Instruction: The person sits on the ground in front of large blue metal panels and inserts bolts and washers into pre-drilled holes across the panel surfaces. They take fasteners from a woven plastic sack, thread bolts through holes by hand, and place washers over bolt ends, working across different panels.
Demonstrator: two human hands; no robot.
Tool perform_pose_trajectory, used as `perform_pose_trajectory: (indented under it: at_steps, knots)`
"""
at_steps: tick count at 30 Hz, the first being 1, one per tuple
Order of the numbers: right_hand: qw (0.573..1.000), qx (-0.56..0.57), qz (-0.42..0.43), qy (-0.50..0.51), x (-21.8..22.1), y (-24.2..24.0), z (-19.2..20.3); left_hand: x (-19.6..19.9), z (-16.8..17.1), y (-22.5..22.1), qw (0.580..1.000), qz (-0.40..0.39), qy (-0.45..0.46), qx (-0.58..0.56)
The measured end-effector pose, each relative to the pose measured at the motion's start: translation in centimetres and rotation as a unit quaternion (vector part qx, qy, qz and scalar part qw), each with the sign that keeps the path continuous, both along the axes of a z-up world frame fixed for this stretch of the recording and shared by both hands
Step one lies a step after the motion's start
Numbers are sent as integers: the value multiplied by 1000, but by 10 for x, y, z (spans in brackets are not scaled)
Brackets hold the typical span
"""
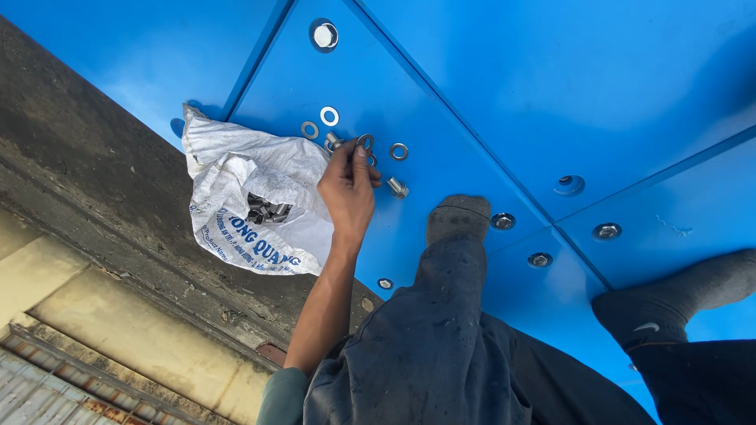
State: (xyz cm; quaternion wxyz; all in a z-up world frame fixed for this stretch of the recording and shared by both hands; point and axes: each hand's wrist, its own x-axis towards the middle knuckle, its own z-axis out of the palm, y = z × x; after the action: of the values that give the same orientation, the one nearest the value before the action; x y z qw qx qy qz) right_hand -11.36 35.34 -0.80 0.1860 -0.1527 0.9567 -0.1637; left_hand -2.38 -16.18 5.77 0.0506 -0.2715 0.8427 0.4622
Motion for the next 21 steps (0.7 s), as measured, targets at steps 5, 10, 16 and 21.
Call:
perform_pose_trajectory:
  at_steps: [5,10,16,21]
  knots:
    - [990,-91,111,-14,61,-226,78,1,31,-5,959,132,0,252]
    - [948,-150,279,25,96,-332,46,6,38,-3,940,153,-15,305]
    - [970,-150,186,-40,99,-327,21,0,37,-1,945,118,-16,305]
    - [774,-529,-172,-302,92,-289,62,-8,35,20,970,17,-7,244]
